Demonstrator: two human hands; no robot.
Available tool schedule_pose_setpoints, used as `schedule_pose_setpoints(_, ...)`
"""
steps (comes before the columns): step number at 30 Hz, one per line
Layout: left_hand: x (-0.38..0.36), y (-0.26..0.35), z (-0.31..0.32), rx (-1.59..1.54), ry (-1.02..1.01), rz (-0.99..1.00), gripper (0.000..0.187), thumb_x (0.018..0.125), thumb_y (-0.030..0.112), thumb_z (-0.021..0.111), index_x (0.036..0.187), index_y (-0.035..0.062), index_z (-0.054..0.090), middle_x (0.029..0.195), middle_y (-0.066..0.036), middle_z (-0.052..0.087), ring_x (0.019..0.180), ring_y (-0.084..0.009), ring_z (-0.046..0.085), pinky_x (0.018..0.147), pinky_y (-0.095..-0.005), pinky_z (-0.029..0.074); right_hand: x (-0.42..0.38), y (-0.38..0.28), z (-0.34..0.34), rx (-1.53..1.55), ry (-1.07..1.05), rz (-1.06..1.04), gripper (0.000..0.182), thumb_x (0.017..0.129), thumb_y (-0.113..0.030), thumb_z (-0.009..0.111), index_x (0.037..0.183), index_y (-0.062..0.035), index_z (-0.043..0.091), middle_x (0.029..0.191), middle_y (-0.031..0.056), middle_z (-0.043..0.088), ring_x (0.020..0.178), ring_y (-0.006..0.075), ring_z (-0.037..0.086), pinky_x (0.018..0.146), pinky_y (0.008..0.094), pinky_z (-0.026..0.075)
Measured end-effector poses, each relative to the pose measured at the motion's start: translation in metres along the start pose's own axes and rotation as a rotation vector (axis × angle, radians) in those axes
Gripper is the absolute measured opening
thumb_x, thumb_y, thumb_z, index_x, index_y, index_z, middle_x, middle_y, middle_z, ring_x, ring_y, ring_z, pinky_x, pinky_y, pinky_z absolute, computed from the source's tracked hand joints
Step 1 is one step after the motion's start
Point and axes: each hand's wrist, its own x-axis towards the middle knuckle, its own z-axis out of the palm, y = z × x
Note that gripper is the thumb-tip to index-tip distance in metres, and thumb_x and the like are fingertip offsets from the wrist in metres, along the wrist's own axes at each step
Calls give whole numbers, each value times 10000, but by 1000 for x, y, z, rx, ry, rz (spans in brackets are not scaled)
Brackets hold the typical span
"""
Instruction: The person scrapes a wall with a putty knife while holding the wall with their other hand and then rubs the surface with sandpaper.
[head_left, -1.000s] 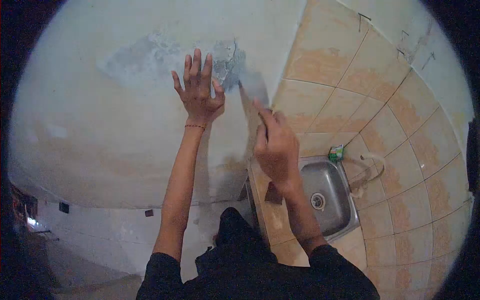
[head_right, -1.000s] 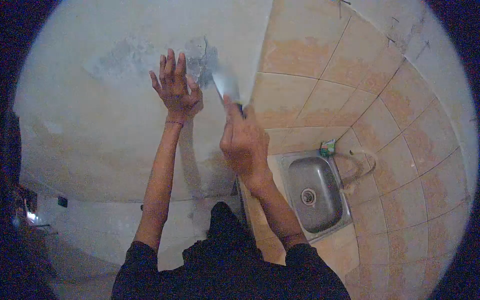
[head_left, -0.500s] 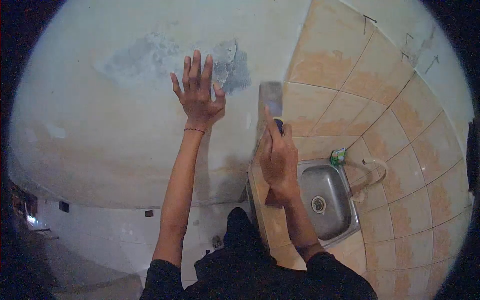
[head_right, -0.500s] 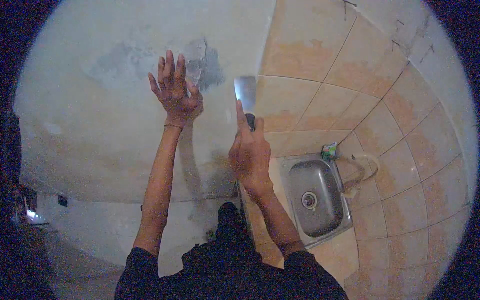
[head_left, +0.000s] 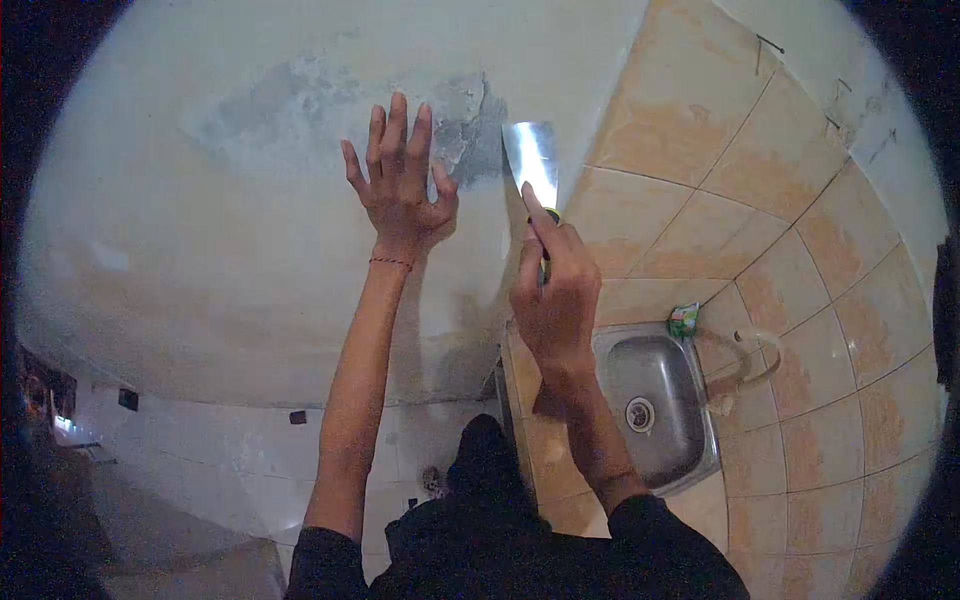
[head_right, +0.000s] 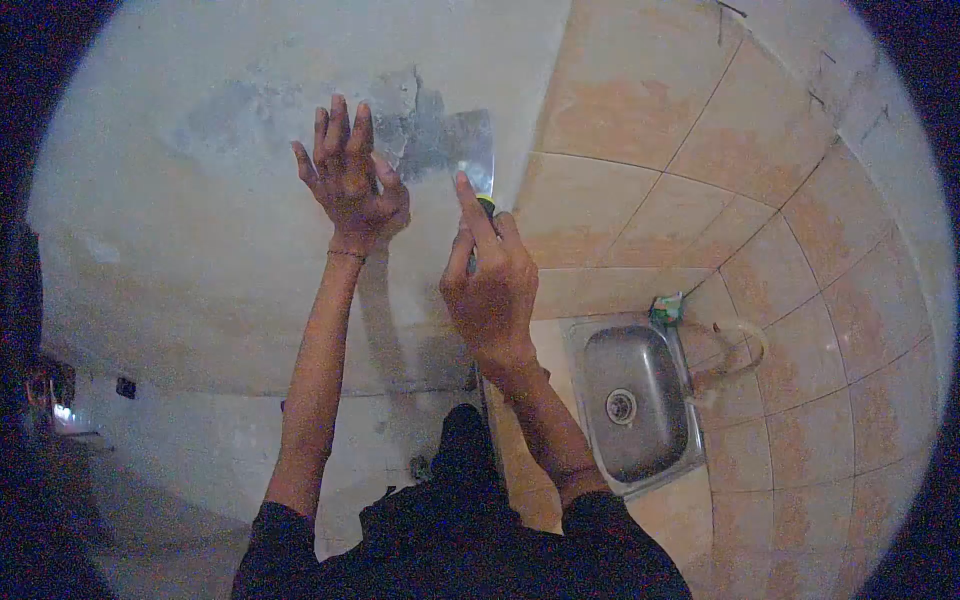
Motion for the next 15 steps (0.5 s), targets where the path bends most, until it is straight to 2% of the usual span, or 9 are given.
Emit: schedule_pose_setpoints(15,-1,-3,2,4,-6,14,680,800,249,500,1477,189,466,1546,-52,417,1446,-237,342,1223,-507,28,7,-8,-9,13,24,29,486,878,6,546,1341,-129,613,900,201,637,792,372,648,692,453,524)
